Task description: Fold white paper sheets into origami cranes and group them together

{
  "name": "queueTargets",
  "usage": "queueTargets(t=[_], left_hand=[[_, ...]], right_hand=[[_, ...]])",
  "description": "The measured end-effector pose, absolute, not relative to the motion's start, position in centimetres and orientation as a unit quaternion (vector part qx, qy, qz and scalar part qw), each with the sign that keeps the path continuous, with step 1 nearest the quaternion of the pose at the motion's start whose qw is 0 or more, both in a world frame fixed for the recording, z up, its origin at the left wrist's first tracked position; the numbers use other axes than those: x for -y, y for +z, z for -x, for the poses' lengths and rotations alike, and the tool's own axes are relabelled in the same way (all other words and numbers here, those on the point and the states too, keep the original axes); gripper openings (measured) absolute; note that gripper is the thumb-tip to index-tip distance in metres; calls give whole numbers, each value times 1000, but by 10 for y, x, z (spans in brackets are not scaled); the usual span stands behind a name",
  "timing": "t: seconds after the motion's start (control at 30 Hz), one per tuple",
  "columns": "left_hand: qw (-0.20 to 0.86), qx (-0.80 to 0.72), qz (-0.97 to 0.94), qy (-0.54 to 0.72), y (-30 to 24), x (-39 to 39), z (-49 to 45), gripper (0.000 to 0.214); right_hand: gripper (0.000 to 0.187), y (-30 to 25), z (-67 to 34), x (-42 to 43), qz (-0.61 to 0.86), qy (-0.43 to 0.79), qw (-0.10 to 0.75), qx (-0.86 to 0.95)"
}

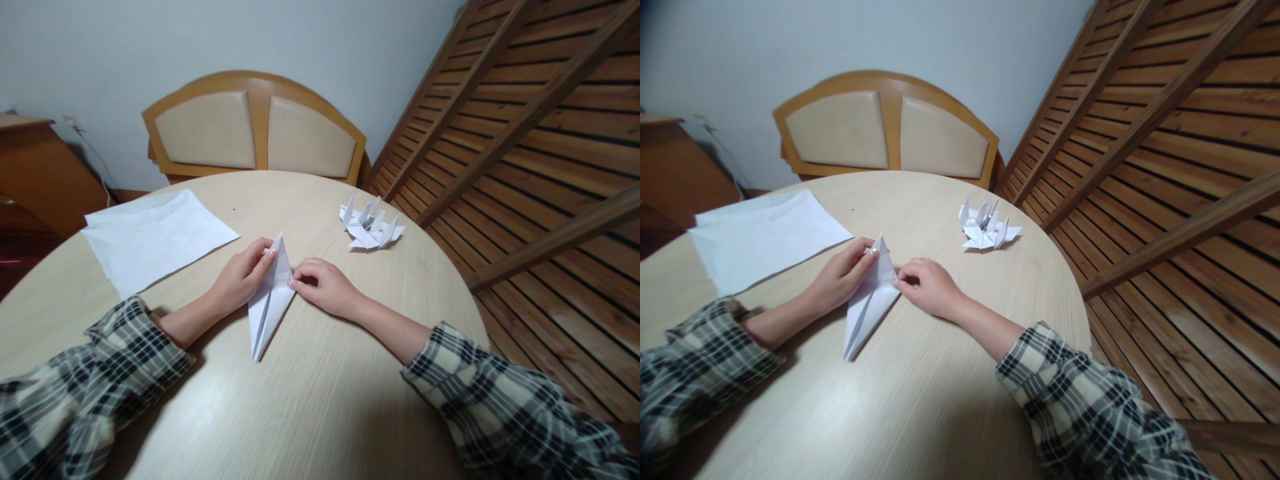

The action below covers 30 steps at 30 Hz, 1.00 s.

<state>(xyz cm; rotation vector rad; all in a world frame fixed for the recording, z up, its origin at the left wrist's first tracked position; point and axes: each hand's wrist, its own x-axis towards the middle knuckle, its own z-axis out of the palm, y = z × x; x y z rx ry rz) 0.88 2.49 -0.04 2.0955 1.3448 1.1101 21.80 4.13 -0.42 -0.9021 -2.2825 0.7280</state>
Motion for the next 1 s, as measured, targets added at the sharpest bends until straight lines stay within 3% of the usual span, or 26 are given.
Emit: queueTargets(t=[0.6,0.73,0.87,1.0], left_hand=[[194,-489,-758,385,0,-25,-9,37],[238,-469,-753,395,-3,-27,-8,24],[298,-456,-749,376,-7,-27,-7,39],[303,-458,-766,333,-7,-27,-7,36]], right_hand=[[18,-3,-218,-43,326,238,258,878],[17,-4,-223,-47,341,218,252,879],[16,-5,-233,-55,356,194,252,879],[15,-6,-244,-64,371,183,255,874]])
